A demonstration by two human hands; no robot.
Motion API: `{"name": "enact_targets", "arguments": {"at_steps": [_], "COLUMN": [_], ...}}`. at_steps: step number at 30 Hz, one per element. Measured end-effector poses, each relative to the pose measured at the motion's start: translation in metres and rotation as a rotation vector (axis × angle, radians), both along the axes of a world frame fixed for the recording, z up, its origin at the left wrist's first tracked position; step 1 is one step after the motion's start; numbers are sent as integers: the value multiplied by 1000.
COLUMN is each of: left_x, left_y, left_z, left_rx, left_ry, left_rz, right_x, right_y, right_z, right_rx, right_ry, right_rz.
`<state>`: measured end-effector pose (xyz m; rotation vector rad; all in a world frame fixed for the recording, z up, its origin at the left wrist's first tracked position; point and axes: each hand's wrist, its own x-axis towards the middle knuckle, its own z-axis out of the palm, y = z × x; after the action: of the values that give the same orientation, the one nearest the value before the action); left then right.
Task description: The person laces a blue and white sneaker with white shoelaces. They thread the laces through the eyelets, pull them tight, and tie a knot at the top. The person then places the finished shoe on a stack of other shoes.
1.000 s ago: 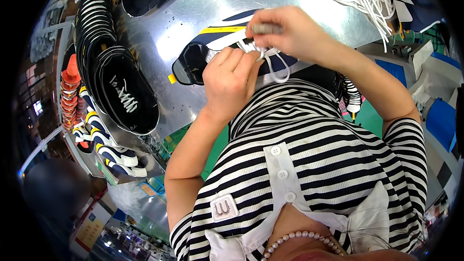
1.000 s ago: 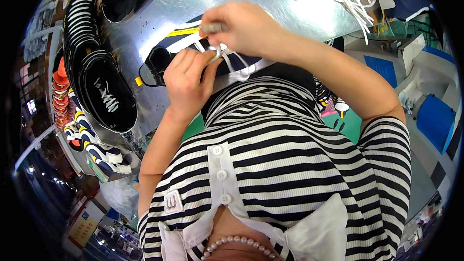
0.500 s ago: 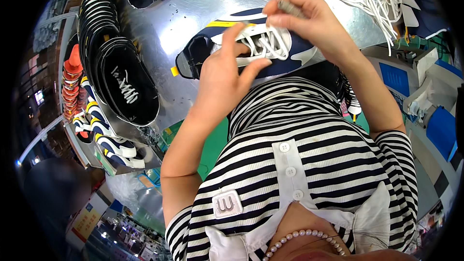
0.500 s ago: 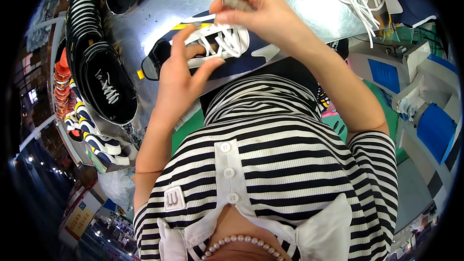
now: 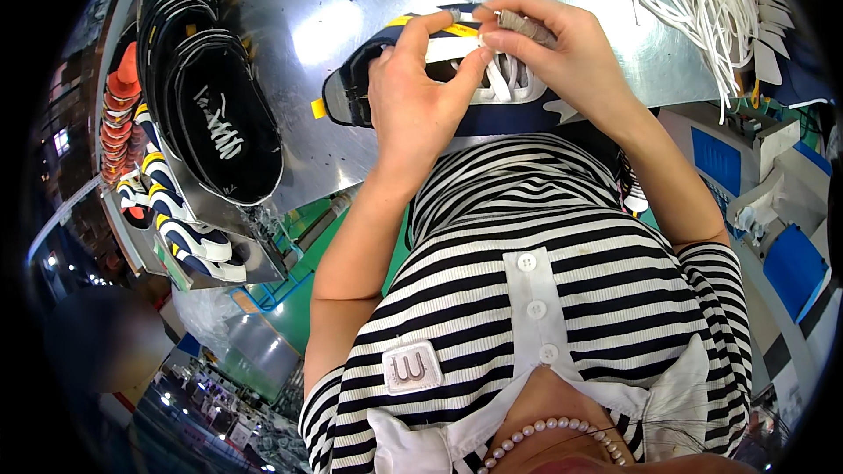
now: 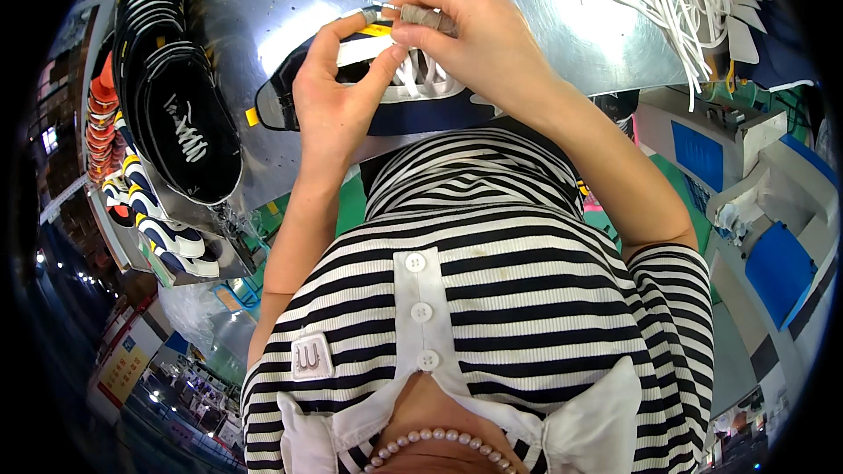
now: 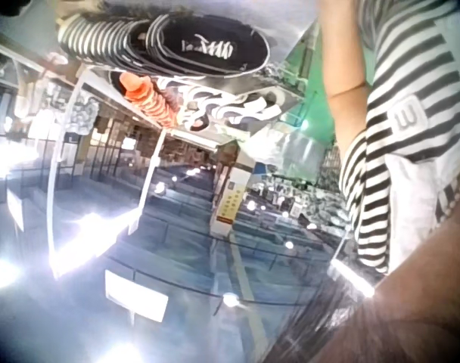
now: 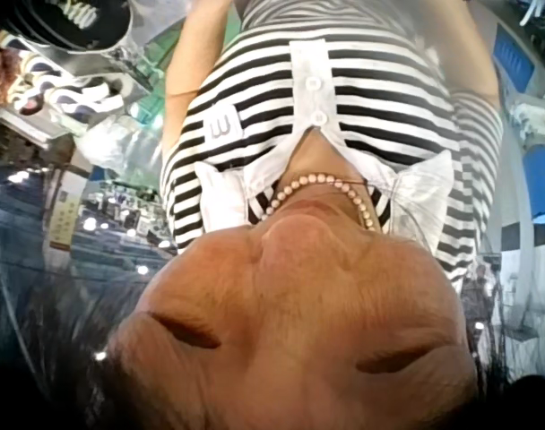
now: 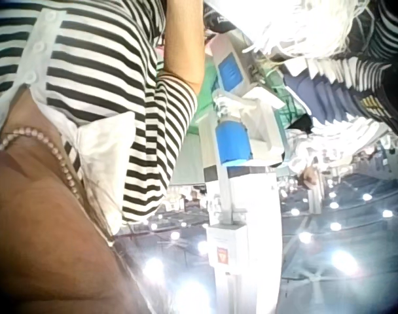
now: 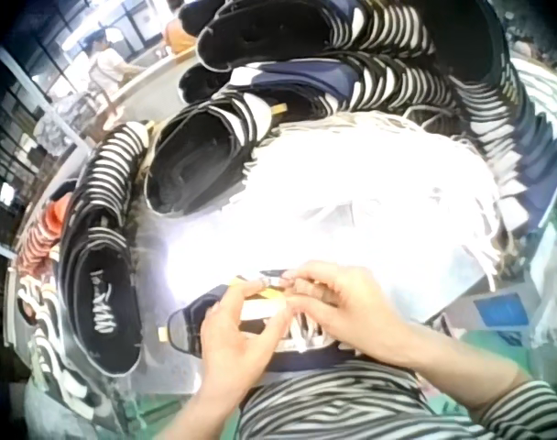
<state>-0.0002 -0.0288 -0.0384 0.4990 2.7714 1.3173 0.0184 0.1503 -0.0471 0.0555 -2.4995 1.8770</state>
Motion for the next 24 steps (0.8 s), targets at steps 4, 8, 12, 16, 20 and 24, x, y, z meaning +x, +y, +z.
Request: {"name": "enact_targets", "arguments": {"at_steps": [4, 8, 12, 16, 20, 24], "left_x": [5, 4, 6, 12, 3, 8], "left_y": [2, 1, 0, 3, 0, -9], "left_z": [-3, -11, -9, -11, -9, 2], "left_rx": [57, 56, 17, 78, 111, 434], "left_ry": [-46, -14, 19, 20, 65, -328], "left_rz": [50, 86, 69, 25, -24, -11], "right_x": [20, 27, 23, 13, -3, 12], "right_y": [8, 12, 9, -14, -11, 27], "right_z": [3, 15, 18, 13, 7, 39], "right_rx": [60, 197, 355, 672, 704, 424], "right_ry": [76, 29, 28, 199, 295, -2], "right_rz": [-54, 30, 57, 85, 132, 216]}}
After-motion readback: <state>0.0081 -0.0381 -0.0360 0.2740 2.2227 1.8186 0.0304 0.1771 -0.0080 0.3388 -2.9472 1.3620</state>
